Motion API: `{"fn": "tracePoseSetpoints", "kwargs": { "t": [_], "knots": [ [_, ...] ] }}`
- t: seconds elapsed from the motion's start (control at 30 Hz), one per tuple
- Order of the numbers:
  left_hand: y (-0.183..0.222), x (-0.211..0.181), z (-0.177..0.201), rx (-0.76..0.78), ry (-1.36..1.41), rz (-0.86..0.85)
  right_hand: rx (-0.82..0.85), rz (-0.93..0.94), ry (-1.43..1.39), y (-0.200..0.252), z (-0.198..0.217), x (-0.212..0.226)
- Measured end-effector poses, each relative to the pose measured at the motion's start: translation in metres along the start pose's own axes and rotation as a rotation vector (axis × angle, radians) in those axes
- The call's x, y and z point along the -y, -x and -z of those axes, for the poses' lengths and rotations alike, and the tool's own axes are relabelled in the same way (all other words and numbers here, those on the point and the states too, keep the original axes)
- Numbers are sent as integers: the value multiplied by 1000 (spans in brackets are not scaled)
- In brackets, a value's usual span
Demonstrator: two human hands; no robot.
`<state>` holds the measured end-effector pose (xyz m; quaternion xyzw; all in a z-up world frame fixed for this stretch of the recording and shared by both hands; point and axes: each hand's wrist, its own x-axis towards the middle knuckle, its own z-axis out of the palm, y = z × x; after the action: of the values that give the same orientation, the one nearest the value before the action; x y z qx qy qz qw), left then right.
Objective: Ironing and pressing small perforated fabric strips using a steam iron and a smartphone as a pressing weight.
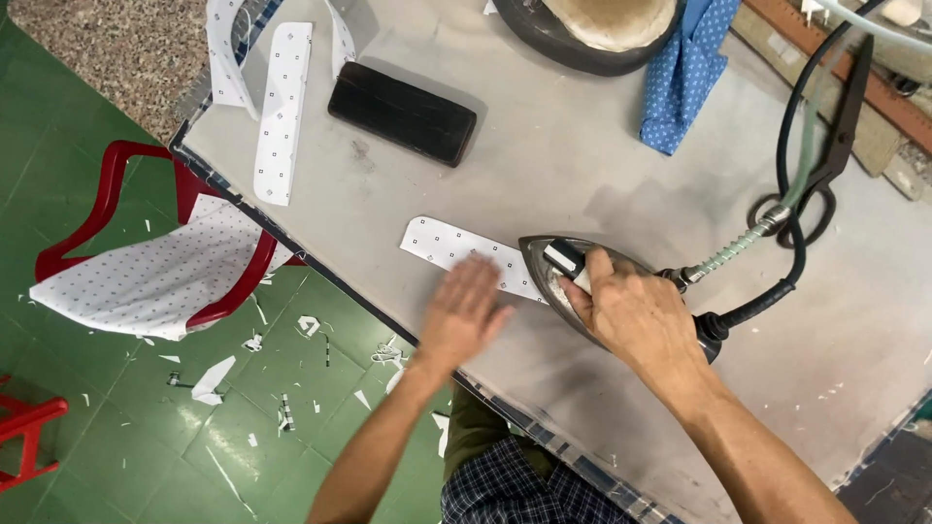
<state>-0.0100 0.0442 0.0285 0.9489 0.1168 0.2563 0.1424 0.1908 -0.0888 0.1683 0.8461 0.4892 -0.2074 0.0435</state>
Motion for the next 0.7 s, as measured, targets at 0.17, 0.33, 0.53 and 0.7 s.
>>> {"fn": "tracePoseSetpoints", "kwargs": {
  "t": [0.17, 0.33, 0.53, 0.7],
  "knots": [
    [9, 44, 34, 265, -149, 219, 53, -20, -72, 0, 7, 1],
    [19, 51, 33, 287, -184, 317, 40, 5, -95, -2, 11, 0],
    [22, 53, 27, 202, -177, 341, 205, -136, -100, -11, 10, 8],
    [24, 55, 22, 155, -159, 318, -57, -63, 99, -25, -13, 9]
  ]
}}
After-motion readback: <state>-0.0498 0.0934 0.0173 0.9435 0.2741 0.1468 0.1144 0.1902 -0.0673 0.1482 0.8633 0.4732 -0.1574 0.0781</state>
